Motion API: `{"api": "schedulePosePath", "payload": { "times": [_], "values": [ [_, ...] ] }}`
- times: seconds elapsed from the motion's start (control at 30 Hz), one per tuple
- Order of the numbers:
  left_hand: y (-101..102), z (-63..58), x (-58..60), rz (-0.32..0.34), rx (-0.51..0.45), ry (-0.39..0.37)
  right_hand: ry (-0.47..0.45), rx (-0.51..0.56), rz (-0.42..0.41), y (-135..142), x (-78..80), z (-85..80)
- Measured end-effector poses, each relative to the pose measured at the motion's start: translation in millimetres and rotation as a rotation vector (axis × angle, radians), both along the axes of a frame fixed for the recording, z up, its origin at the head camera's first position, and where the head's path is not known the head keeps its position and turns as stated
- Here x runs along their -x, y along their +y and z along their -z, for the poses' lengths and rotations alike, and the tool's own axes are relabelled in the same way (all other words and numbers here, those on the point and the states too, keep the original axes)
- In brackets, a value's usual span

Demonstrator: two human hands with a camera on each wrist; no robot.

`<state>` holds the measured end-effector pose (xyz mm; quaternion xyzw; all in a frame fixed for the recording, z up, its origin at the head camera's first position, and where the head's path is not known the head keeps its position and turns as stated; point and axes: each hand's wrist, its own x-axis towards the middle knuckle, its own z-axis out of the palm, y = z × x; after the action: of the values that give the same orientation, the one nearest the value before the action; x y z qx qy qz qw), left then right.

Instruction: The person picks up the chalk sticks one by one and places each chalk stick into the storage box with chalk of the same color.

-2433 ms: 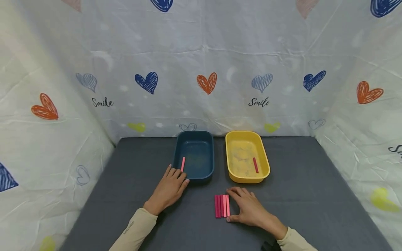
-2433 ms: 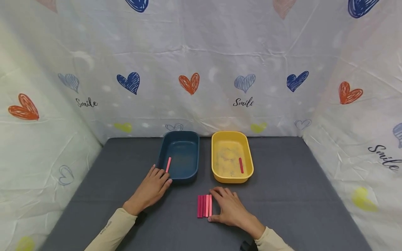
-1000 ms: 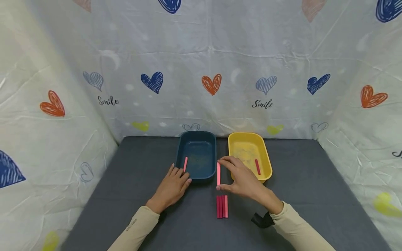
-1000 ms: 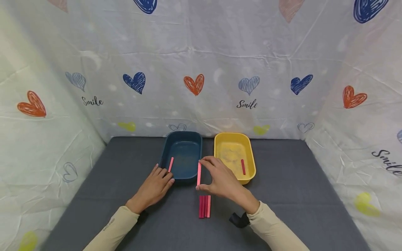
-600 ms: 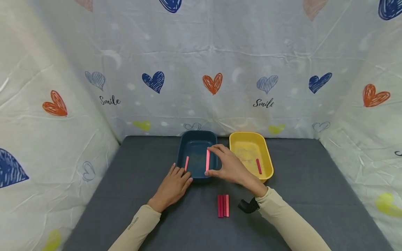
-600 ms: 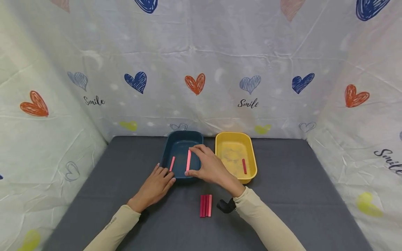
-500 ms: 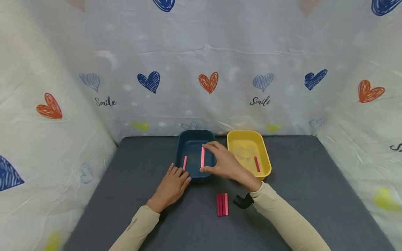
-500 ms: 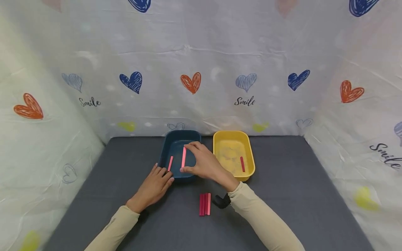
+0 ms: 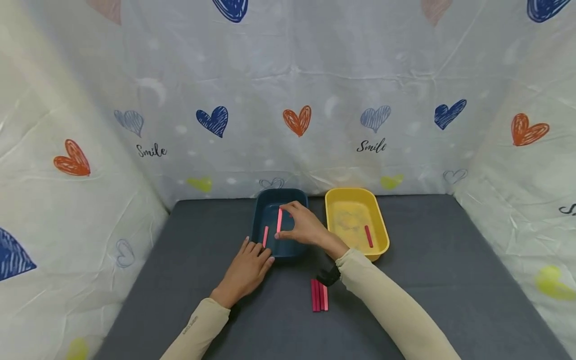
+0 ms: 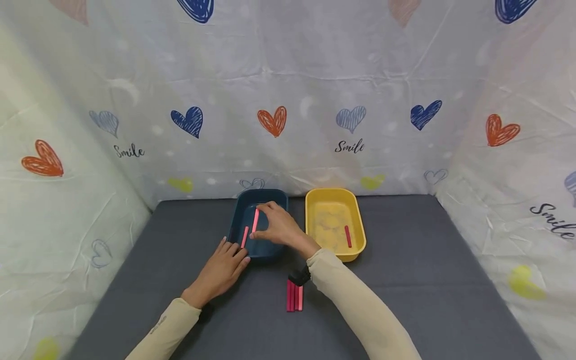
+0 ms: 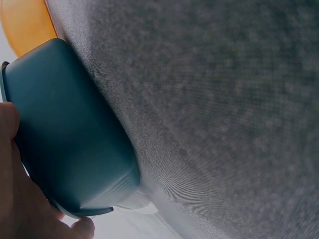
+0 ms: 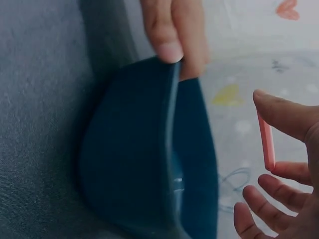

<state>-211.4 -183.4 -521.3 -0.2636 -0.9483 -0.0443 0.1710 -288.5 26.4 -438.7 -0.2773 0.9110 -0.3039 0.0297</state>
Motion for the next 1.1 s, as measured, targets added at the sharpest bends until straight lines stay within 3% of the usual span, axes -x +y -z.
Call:
{"api": "schedulePosePath", "payload": {
  "times": [0.27,0.63,1.1],
  "values": [
    [-1.5,1.1,-2.5,0.002,-0.012,0.002,0.032,-0.153,0.002,-16.1,15.6,17.7],
    [-2.1,0.5,-2.7,0.007,-0.02,0.004,0.01,-0.205,-0.031,-32.4,26.7,34.5],
    [-2.9,-0.1,-2.7,0.029,-0.041,0.028,-0.024,-0.281,0.002,-50.4,28.2,43.4]
  ]
}}
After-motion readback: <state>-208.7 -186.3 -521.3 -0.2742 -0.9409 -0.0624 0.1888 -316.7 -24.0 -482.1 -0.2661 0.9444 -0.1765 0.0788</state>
